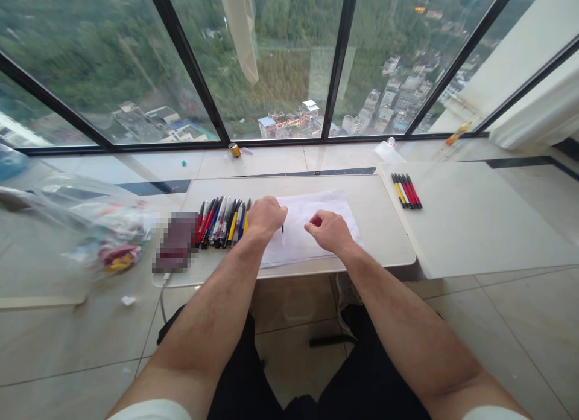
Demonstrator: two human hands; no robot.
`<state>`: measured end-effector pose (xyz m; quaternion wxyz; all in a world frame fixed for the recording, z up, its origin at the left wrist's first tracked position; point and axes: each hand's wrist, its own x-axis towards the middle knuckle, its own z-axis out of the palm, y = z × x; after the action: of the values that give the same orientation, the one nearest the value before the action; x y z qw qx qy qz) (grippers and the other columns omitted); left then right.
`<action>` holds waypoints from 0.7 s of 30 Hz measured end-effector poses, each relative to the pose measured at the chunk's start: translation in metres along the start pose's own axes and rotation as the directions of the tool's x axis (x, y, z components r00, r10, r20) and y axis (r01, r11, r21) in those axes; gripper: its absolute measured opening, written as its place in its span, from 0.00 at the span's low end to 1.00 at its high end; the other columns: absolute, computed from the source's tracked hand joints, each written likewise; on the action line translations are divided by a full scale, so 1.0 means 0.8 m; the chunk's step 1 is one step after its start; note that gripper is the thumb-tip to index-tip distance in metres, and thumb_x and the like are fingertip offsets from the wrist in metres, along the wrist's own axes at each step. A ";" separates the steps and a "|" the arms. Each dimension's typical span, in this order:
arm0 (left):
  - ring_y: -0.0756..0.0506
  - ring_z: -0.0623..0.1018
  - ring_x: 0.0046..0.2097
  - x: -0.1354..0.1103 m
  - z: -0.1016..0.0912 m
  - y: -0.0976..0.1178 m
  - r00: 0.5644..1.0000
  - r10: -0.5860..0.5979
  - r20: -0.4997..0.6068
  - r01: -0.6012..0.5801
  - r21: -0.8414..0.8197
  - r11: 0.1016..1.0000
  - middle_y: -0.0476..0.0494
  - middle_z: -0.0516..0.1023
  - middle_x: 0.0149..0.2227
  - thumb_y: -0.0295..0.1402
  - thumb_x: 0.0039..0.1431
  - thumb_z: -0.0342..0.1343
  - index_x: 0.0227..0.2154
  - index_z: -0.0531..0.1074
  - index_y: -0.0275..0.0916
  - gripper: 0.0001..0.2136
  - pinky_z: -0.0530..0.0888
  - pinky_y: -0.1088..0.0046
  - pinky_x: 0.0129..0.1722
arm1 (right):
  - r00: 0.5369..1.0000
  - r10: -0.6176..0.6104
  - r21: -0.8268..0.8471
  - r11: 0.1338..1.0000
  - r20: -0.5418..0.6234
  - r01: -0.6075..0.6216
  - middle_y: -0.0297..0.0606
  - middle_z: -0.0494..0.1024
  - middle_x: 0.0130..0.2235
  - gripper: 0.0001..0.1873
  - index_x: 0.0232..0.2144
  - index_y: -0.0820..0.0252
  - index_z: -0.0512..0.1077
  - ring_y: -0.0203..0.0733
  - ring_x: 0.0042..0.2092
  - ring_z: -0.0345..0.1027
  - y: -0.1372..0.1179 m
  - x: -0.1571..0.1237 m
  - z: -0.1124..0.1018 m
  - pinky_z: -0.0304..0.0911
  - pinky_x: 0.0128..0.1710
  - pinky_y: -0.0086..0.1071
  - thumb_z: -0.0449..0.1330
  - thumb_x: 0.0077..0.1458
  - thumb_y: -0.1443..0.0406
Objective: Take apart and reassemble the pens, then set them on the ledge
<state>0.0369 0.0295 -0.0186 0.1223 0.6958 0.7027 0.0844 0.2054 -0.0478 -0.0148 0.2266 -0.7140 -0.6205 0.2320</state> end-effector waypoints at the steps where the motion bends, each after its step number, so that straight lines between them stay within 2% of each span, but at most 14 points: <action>1: 0.37 0.79 0.41 0.000 0.001 0.000 1.000 -0.001 0.007 0.001 0.015 1.000 0.33 0.82 0.35 0.43 0.52 0.54 0.33 0.80 0.40 0.15 0.72 0.65 0.38 | 1.000 0.005 -0.002 1.000 0.000 -0.005 0.34 0.79 0.29 0.09 0.25 0.56 0.72 0.38 0.33 0.70 0.000 0.001 0.000 0.57 0.32 0.30 0.61 0.50 0.58; 4: 0.35 0.79 0.41 0.001 0.004 -0.001 1.000 0.008 0.000 -0.008 0.020 1.000 0.32 0.81 0.35 0.45 0.51 0.55 0.33 0.80 0.39 0.16 0.72 0.64 0.38 | 1.000 0.018 -0.009 1.000 0.012 -0.018 0.34 0.79 0.30 0.09 0.26 0.56 0.72 0.39 0.33 0.70 0.001 0.002 -0.001 0.57 0.31 0.30 0.61 0.50 0.57; 7: 0.34 0.79 0.39 0.003 0.004 -0.005 0.999 0.022 -0.044 -0.024 -0.037 0.999 0.32 0.81 0.33 0.45 0.50 0.56 0.28 0.79 0.40 0.14 0.71 0.63 0.36 | 0.999 0.027 -0.024 0.999 0.026 -0.026 0.36 0.80 0.31 0.09 0.27 0.55 0.73 0.40 0.34 0.70 0.000 0.003 -0.003 0.57 0.32 0.30 0.61 0.50 0.56; 10: 0.38 0.78 0.35 0.003 -0.004 -0.009 0.994 0.010 -0.113 -0.030 -0.176 0.984 0.36 0.80 0.29 0.43 0.51 0.55 0.24 0.76 0.41 0.12 0.69 0.67 0.34 | 0.998 0.041 -0.047 0.998 0.046 -0.039 0.37 0.80 0.32 0.10 0.29 0.55 0.74 0.41 0.35 0.71 -0.002 0.007 -0.002 0.58 0.33 0.30 0.61 0.51 0.56; 15: 0.45 0.74 0.30 -0.011 -0.029 -0.030 0.982 -0.088 -0.167 0.019 -0.377 0.926 0.45 0.76 0.23 0.43 0.52 0.54 0.20 0.71 0.41 0.13 0.65 0.71 0.30 | 0.997 0.048 -0.107 0.993 0.059 -0.041 0.39 0.80 0.35 0.13 0.34 0.56 0.75 0.43 0.38 0.72 -0.010 0.020 0.010 0.61 0.37 0.31 0.62 0.51 0.54; 21: 0.46 0.72 0.28 -0.040 -0.048 -0.073 0.979 -0.080 -0.189 0.016 -0.317 0.948 0.46 0.75 0.23 0.45 0.51 0.54 0.19 0.70 0.41 0.14 0.63 0.71 0.30 | 1.000 0.008 -0.199 0.980 0.023 -0.003 0.44 0.80 0.38 0.16 0.38 0.58 0.75 0.47 0.43 0.72 -0.022 0.039 0.029 0.62 0.41 0.35 0.61 0.52 0.53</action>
<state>-0.0301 -0.0013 0.0027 0.1626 0.6382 0.7057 0.2613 0.1813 -0.0138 -0.0236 0.1461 -0.7320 -0.6412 0.1781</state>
